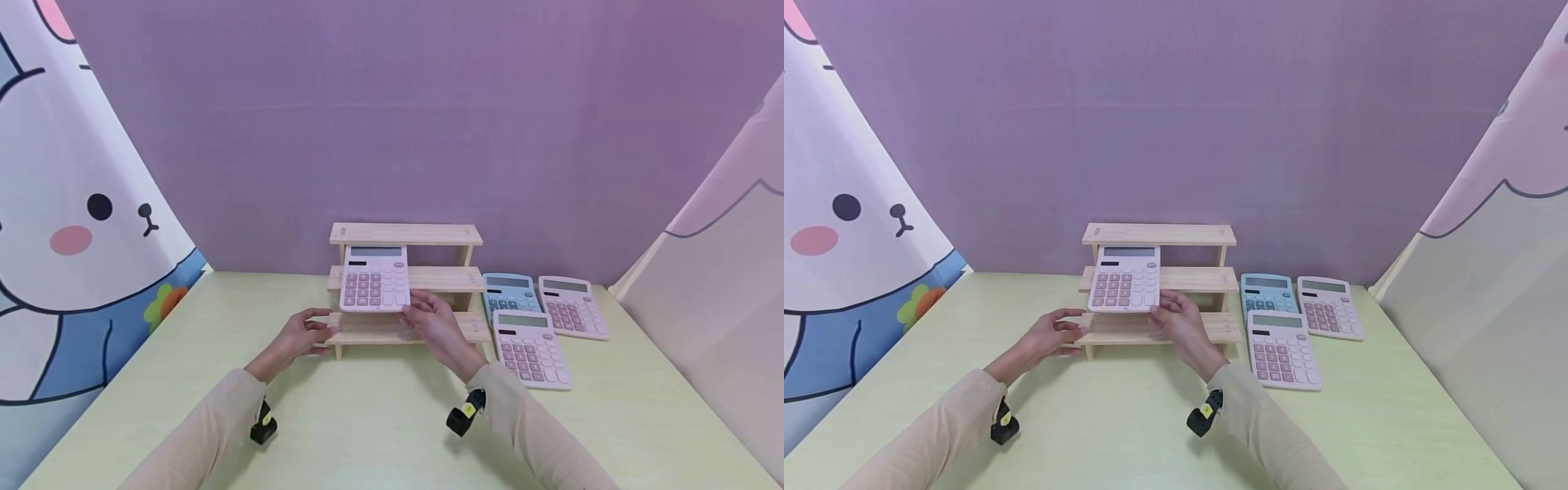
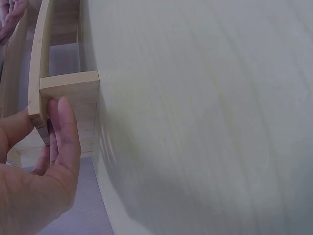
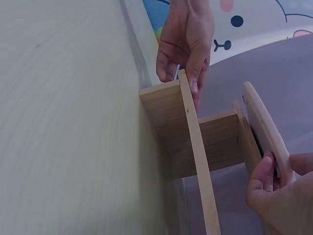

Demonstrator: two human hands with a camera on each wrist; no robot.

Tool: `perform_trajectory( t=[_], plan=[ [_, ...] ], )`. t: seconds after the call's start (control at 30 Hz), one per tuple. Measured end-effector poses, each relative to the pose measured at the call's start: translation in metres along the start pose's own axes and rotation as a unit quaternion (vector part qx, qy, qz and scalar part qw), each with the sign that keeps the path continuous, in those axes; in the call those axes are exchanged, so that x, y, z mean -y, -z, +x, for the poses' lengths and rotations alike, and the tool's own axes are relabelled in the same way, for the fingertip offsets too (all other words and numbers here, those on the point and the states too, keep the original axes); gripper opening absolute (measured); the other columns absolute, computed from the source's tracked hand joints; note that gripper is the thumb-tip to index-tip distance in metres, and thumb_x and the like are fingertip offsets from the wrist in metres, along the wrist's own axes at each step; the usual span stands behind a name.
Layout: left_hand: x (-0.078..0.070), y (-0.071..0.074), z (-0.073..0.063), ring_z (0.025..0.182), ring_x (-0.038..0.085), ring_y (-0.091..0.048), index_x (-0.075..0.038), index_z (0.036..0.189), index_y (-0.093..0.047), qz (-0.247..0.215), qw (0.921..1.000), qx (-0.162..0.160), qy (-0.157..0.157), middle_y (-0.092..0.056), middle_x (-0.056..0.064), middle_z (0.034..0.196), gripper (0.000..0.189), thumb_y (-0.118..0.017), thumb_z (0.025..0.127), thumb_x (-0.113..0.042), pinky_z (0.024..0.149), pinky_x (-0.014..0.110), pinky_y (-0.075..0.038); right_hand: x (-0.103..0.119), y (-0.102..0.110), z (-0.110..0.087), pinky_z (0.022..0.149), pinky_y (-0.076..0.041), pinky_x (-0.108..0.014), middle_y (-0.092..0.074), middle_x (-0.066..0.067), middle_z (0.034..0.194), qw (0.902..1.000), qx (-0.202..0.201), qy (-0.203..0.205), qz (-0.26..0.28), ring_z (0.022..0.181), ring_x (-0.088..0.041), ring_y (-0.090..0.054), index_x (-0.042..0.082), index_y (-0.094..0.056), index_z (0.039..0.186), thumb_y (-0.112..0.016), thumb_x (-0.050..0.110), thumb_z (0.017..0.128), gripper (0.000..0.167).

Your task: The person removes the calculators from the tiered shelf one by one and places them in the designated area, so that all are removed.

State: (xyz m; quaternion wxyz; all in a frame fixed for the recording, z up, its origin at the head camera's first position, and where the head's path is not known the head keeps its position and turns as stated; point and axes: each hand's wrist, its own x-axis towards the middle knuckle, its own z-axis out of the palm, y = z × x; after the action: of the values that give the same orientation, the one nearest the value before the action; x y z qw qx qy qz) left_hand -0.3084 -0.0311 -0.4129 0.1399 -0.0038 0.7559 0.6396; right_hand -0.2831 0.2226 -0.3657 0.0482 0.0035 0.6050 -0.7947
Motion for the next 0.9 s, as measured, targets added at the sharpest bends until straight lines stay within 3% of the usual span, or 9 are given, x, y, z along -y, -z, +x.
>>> perform_trajectory(
  t=[0.53,0.9],
  plan=[
    [0.0001,-0.0010,-0.0005,0.076,0.013,-0.056,-0.005,0.133,-0.040,0.004,1.0000,-0.004,0.004,-0.051,0.013,0.105,0.052,-0.062,0.086,-0.008,0.077,0.038,-0.059,0.0007,-0.0039,-0.0004,0.068,-0.052,-0.019,-0.059,-0.004,0.089,0.9991,-0.022,-0.003,0.036,0.079,-0.016,-0.060,-0.004,-0.045,0.124,-0.051,-0.012,0.084,0.041],
    [-0.0010,0.0000,-0.0022,0.078,0.014,-0.058,-0.006,0.134,-0.039,0.005,1.0000,-0.004,0.003,-0.051,0.014,0.107,0.053,-0.062,0.086,-0.009,0.077,0.038,-0.058,0.0039,-0.0054,-0.0050,0.068,-0.053,-0.019,-0.058,-0.005,0.087,0.9982,-0.021,-0.004,0.056,0.075,-0.015,-0.061,-0.006,-0.044,0.125,-0.051,-0.013,0.083,0.043]
  ],
)
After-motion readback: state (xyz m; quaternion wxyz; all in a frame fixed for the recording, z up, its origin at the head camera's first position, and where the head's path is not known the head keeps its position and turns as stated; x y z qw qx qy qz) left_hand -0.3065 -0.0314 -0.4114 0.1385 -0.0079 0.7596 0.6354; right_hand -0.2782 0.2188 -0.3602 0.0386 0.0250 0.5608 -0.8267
